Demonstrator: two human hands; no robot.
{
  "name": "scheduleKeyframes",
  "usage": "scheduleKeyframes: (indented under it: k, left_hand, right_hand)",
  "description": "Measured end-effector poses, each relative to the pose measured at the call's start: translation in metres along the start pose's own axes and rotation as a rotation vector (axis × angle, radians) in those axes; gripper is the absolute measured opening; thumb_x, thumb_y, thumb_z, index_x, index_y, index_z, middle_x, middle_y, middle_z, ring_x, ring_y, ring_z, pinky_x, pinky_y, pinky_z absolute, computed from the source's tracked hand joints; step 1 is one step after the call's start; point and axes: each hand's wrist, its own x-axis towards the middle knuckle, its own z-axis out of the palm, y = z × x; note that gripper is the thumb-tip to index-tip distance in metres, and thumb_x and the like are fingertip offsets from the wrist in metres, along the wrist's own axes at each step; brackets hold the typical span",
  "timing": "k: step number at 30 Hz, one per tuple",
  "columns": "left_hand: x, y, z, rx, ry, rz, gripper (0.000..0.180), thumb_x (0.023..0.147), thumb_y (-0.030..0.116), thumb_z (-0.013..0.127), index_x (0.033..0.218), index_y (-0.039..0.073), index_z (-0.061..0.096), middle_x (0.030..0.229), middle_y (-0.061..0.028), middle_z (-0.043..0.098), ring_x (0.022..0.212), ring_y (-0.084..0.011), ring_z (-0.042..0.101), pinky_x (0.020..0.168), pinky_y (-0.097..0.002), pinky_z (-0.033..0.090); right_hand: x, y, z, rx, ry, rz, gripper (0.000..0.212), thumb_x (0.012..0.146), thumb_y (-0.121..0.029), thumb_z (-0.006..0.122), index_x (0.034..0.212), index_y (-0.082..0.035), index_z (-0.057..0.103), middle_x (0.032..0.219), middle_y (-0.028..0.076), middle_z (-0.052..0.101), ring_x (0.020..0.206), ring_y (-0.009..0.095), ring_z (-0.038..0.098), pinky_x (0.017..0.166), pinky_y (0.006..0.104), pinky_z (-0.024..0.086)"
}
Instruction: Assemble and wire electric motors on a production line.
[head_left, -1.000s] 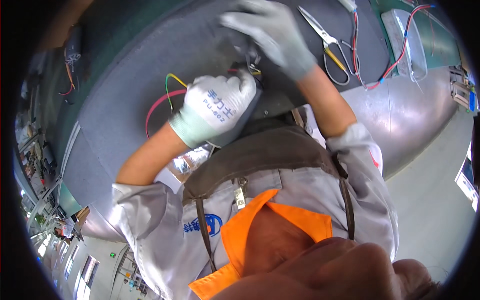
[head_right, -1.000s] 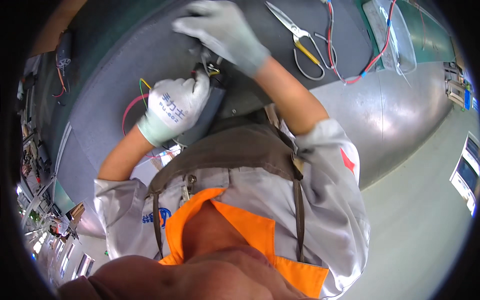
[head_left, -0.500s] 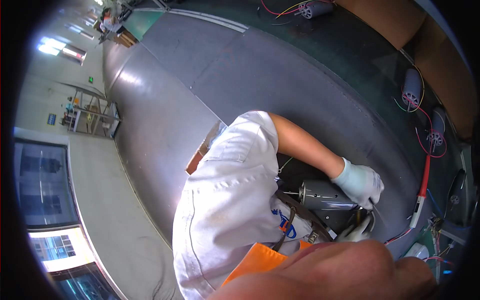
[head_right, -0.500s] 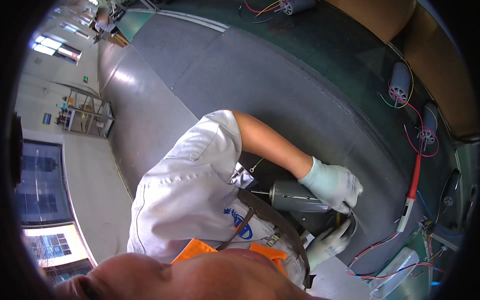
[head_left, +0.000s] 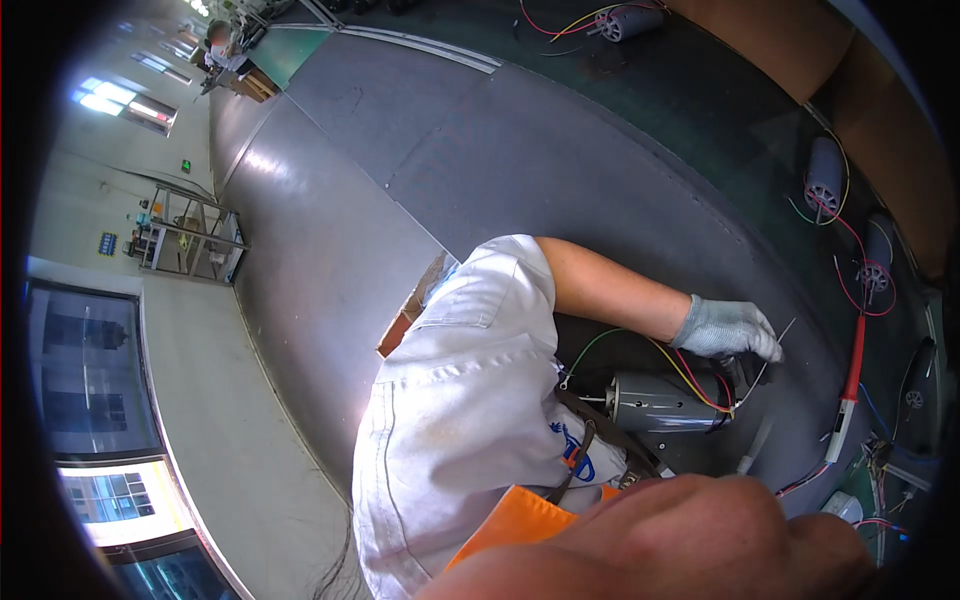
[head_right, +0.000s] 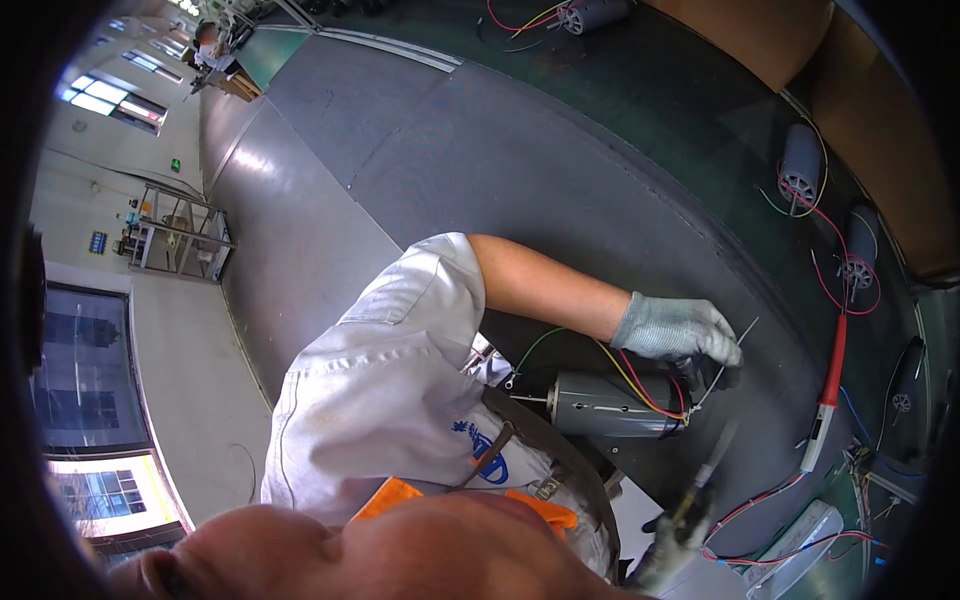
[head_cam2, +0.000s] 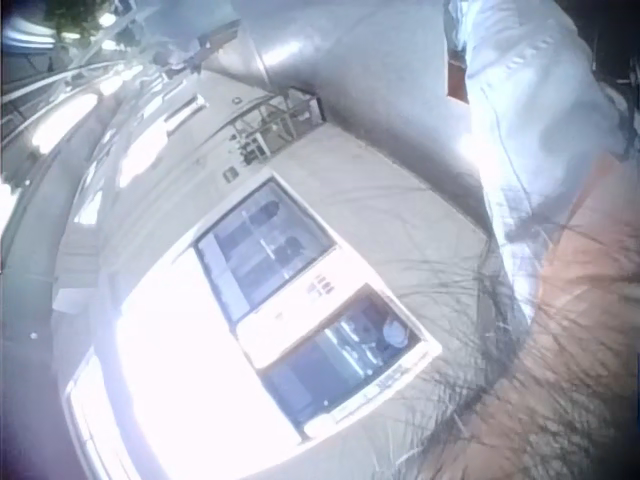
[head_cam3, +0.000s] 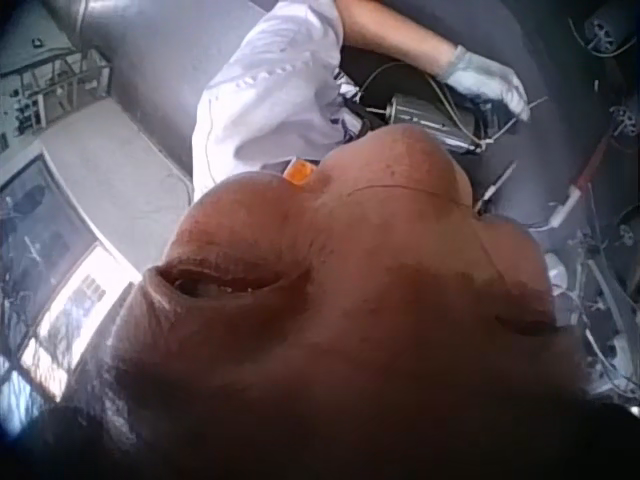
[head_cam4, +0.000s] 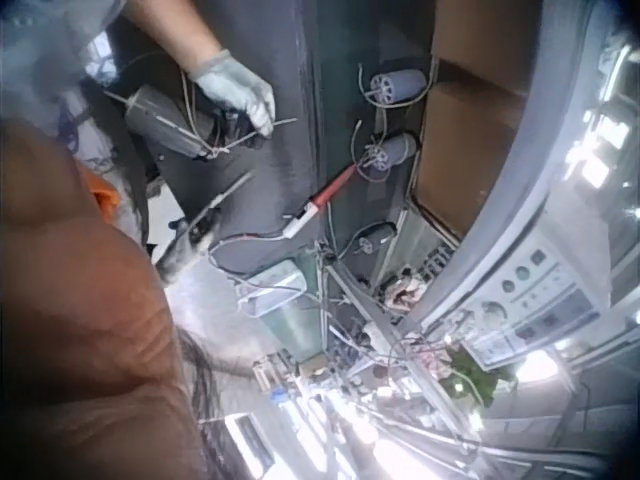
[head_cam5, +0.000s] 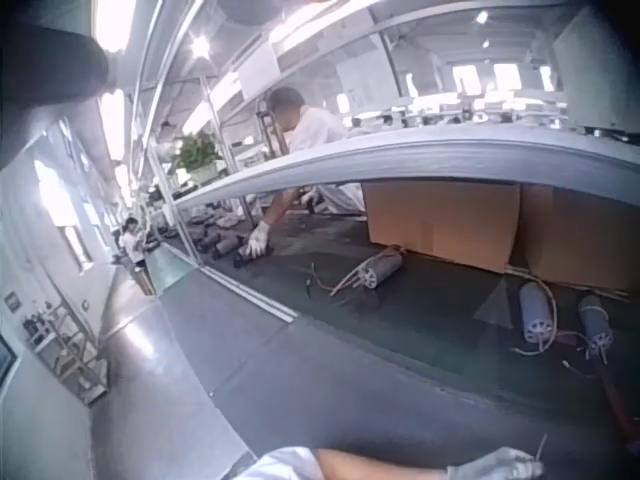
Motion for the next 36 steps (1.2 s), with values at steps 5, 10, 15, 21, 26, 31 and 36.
scheduleKeyframes:
  k: [5,10,15,21,26,31,36]
  left_hand:
    - [0.005,0.005,-0.020,0.492,-0.111,0.291,0.028,0.096,0.014,0.057,0.118,0.000,0.067,0.112,-0.0092,0.069,0.102,-0.0177,0.065,0.080,-0.0365,0.057]
    - [0.004,0.028,-0.020,0.015,0.025,-0.024,0.033,0.098,0.028,0.059,0.115,0.002,0.068,0.106,-0.0089,0.068,0.090,-0.0179,0.064,0.078,-0.0346,0.052]
    - [0.010,0.030,-0.017,0.138,-0.071,0.035,0.032,0.102,0.027,0.057,0.113,-0.001,0.068,0.101,-0.0031,0.070,0.091,-0.0086,0.061,0.079,-0.0248,0.051]
    - [0.008,0.025,-0.006,0.448,-0.188,0.426,0.028,0.102,0.019,0.057,0.114,-0.005,0.065,0.104,-0.0021,0.069,0.094,-0.0070,0.059,0.085,-0.0225,0.047]
    - [0.003,0.033,0.013,0.688,-0.149,0.431,0.025,0.100,0.019,0.061,0.108,-0.004,0.068,0.098,0.0014,0.067,0.094,-0.0067,0.058,0.086,-0.0220,0.046]
    - [0.006,0.040,0.000,0.548,-0.031,0.464,0.027,0.100,0.023,0.062,0.103,-0.003,0.069,0.096,0.0015,0.067,0.093,-0.0064,0.058,0.086,-0.0222,0.046]
    - [-0.078,0.114,-0.031,0.821,-0.814,0.536,0.035,0.093,0.034,0.066,0.111,0.005,0.071,0.109,-0.0157,0.071,0.104,-0.0284,0.066,0.096,-0.0364,0.047]
  right_hand:
    - [0.047,0.032,-0.056,0.210,-0.524,-0.087,0.052,0.106,-0.038,0.041,0.140,0.001,0.050,0.094,0.009,0.065,0.081,0.017,0.062,0.067,0.0283,0.048]
    - [0.061,-0.053,0.014,-0.592,-0.331,-0.503,0.055,0.100,-0.036,0.052,0.135,0.006,0.050,0.114,0.021,0.064,0.103,0.034,0.063,0.093,0.0380,0.048]
    - [0.072,-0.111,0.033,-0.719,-0.576,-0.471,0.064,0.096,-0.046,0.061,0.134,0.004,0.051,0.112,0.025,0.064,0.099,0.039,0.063,0.090,0.0410,0.050]
    - [0.059,-0.119,0.039,-1.059,-0.481,-0.647,0.072,0.089,-0.048,0.069,0.136,0.003,0.050,0.126,0.025,0.061,0.115,0.043,0.059,0.096,0.0446,0.049]
    - [0.043,-0.116,0.042,-1.140,-0.374,-0.600,0.073,0.085,-0.047,0.073,0.135,0.000,0.051,0.113,0.024,0.065,0.105,0.043,0.062,0.087,0.0459,0.051]
    - [0.049,-0.106,0.042,-1.318,-0.242,-0.738,0.066,0.082,-0.047,0.074,0.126,-0.003,0.056,0.084,0.018,0.068,0.081,0.040,0.066,0.070,0.0461,0.052]
    - [0.066,-0.111,0.032,-1.104,-0.007,-0.533,0.065,0.083,-0.043,0.075,0.132,-0.005,0.056,0.081,0.018,0.067,0.077,0.039,0.067,0.068,0.0466,0.051]
